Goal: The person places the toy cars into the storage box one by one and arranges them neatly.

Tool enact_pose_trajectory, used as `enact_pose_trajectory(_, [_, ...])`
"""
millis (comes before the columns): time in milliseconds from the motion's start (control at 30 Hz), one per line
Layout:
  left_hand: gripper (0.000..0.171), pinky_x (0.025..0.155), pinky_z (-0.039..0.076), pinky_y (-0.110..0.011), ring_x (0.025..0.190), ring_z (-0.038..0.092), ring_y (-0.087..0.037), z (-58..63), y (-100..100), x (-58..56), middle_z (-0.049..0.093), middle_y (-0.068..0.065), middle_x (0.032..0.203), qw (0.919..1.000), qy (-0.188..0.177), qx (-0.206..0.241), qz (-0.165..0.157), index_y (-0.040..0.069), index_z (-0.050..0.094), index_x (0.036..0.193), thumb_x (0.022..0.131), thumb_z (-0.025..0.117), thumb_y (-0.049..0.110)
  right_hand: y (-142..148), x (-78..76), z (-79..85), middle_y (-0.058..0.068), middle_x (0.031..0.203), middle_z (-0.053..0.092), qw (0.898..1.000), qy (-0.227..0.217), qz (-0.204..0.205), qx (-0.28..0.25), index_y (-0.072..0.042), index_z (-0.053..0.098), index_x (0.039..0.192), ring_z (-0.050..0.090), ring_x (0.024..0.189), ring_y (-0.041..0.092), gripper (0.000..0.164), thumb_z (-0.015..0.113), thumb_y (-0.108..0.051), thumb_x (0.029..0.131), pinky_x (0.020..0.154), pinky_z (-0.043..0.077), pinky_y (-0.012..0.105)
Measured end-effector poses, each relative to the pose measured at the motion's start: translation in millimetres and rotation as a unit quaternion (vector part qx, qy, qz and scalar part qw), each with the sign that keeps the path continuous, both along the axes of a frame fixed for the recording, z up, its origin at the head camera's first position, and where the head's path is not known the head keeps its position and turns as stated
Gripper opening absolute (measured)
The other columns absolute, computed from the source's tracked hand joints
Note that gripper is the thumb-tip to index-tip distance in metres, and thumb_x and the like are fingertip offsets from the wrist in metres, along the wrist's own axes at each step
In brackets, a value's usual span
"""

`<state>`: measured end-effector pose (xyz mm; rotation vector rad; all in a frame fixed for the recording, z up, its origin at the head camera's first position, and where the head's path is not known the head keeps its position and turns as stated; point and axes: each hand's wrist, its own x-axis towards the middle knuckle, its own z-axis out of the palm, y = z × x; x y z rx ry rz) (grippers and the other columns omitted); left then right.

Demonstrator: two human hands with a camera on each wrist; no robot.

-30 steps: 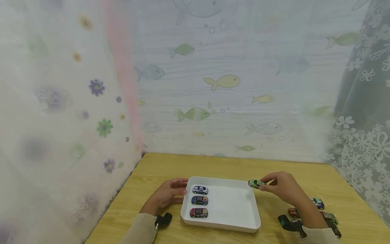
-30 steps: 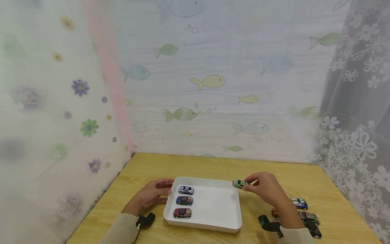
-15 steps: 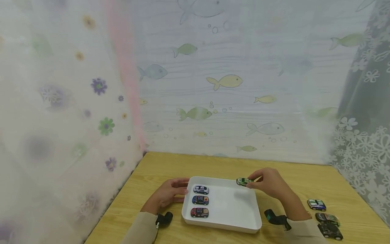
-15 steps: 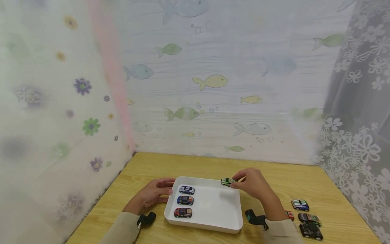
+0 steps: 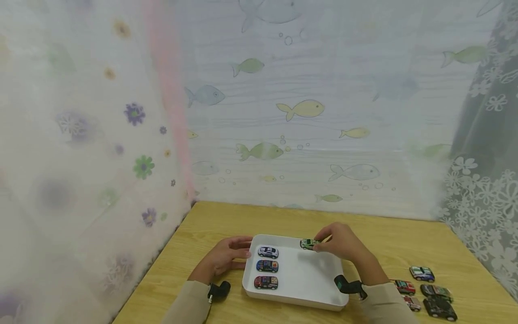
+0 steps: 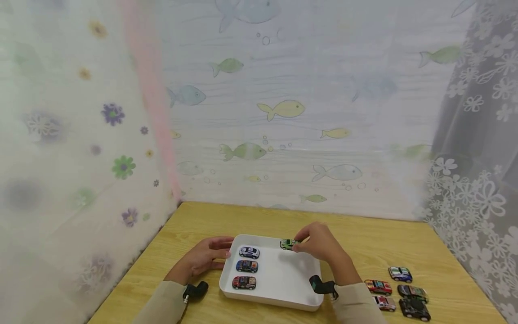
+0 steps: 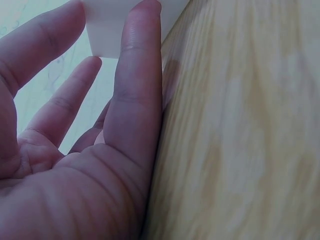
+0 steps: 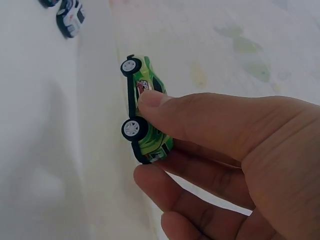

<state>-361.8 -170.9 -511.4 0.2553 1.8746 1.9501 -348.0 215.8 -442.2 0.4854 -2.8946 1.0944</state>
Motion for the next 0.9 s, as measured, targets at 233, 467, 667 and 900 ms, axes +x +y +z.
enact_pose_trajectory(233, [0.057, 0.096, 0.060, -0.048, 0.124, 0.064, -0.029, -3.4, -1.3, 3.5, 0.051, -0.020, 0.154, 1.0000, -0.004, -0.002, -0.004, 0.008, 0.052, 0.151, 0.097, 0.072, 0.008, -9.4, -1.2, -10.8, -0.004, 0.095, 0.077, 1.000, -0.030, -0.003, 0.004, -0.018, 0.083, 0.092, 0.067, 0.085, 0.013, 0.014, 0.090, -0.019, 0.080, 0.070, 0.058, 0.032])
enact_pose_trajectory(467, [0.056, 0.096, 0.060, -0.048, 0.126, 0.064, -0.030, 0.4, -1.9, -3.2, 0.050, -0.019, 0.155, 0.9999, 0.010, -0.008, -0.007, 0.010, 0.053, 0.151, 0.098, 0.072, 0.011, -19.0, -8.4, -9.7, -0.004, 0.096, 0.076, 0.999, -0.043, -0.021, 0.025, -0.019, 0.083, 0.089, 0.065, 0.087, 0.015, 0.013, 0.090, -0.016, 0.079, 0.073, 0.057, 0.034])
enact_pose_trajectory(667, [0.059, 0.096, 0.060, -0.048, 0.126, 0.063, -0.029, 1.4, -2.7, -2.2, 0.050, -0.019, 0.155, 0.9999, 0.007, -0.013, -0.007, 0.008, 0.051, 0.152, 0.097, 0.073, 0.010, -25.7, -9.6, -13.8, -0.004, 0.087, 0.076, 0.998, -0.050, -0.008, 0.029, -0.016, 0.082, 0.085, 0.063, 0.078, 0.014, 0.014, 0.092, -0.011, 0.075, 0.068, 0.055, 0.032])
enact_pose_trajectory(900, [0.059, 0.097, 0.060, -0.048, 0.126, 0.063, -0.028, 1.7, -1.4, 1.5, 0.051, -0.020, 0.153, 0.9999, 0.007, -0.009, -0.005, 0.007, 0.050, 0.152, 0.097, 0.072, 0.008, -32.5, -8.0, -17.9, -0.005, 0.083, 0.075, 0.998, -0.052, 0.001, 0.040, -0.016, 0.082, 0.083, 0.062, 0.075, 0.013, 0.014, 0.091, -0.008, 0.076, 0.067, 0.055, 0.030])
